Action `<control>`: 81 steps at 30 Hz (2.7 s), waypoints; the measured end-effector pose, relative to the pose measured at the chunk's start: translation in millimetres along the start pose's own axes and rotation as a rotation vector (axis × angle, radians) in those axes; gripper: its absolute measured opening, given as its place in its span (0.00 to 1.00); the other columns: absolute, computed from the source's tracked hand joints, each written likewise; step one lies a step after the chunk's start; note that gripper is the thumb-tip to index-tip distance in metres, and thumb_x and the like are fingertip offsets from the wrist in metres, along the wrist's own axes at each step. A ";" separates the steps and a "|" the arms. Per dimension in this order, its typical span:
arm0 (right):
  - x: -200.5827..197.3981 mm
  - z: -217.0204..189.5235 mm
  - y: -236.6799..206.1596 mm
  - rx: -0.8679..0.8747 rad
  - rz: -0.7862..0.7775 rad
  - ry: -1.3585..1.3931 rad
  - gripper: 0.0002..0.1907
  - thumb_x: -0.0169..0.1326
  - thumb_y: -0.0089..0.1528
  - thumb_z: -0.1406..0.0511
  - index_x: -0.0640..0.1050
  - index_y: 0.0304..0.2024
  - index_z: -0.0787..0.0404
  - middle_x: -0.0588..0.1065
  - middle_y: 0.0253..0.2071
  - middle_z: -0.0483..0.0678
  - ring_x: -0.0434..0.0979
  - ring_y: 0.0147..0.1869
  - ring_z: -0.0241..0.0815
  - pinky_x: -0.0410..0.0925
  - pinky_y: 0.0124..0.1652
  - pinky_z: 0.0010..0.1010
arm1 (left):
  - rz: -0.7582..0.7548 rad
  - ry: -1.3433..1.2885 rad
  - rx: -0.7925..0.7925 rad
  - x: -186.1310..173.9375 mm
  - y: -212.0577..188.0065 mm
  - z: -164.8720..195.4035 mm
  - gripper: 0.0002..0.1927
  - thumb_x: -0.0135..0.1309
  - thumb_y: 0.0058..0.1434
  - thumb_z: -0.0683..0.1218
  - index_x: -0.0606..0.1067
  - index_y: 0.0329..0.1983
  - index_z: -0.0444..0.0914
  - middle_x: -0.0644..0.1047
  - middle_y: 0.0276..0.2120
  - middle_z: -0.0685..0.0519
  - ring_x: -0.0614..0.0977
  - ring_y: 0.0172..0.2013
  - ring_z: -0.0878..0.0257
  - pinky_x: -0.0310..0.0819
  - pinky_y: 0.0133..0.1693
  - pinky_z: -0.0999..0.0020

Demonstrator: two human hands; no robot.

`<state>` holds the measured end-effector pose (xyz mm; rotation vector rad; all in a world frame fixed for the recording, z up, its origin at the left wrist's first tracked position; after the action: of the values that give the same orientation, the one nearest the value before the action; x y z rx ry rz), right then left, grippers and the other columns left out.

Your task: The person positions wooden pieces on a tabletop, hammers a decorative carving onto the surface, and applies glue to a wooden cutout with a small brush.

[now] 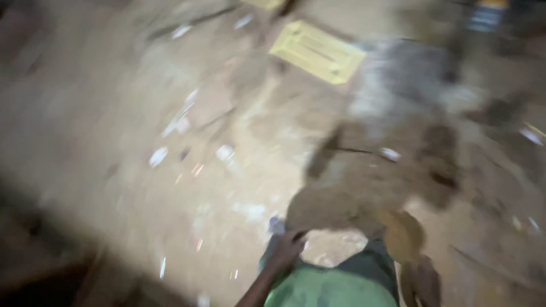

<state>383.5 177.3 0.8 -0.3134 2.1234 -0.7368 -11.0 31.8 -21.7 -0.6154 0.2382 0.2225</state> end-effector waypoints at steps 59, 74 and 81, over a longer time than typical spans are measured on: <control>1867.7 -2138.6 -426.4 -1.452 -0.843 -0.848 0.26 0.58 0.62 0.58 0.71 0.63 0.47 0.74 0.50 0.51 0.78 0.48 0.52 0.72 0.46 0.43 | 1.250 -0.376 -0.720 -2321.2 84.8 -681.4 0.23 0.48 0.67 0.44 0.67 0.66 0.37 0.76 0.57 0.39 0.78 0.57 0.44 0.72 0.54 0.54; 2297.5 -2571.0 -359.5 -1.027 -0.757 -0.453 0.26 0.60 0.59 0.59 0.74 0.59 0.58 0.80 0.51 0.54 0.81 0.55 0.46 0.73 0.54 0.37 | 1.145 -0.286 -0.675 -3109.9 288.3 -821.7 0.25 0.48 0.67 0.48 0.65 0.66 0.36 0.76 0.54 0.39 0.79 0.53 0.43 0.73 0.52 0.54; 2472.3 -2797.2 -295.9 -0.638 -0.717 -0.454 0.23 0.57 0.62 0.56 0.78 0.57 0.59 0.83 0.50 0.55 0.84 0.53 0.47 0.75 0.53 0.36 | 1.244 -0.204 -0.524 -3504.2 463.4 -844.8 0.27 0.48 0.67 0.50 0.64 0.67 0.36 0.76 0.53 0.39 0.79 0.51 0.43 0.73 0.52 0.54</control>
<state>-3350.2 -97.1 -95.2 -1.4869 1.7292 -0.2849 -3593.9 -571.9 58.6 -0.8890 0.3448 1.5765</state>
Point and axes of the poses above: each hand's wrist, its own y-axis towards the middle knuckle, its own x-axis out of the palm, z = x × y, the point moved 4 cm from there along y, towards the middle knuckle
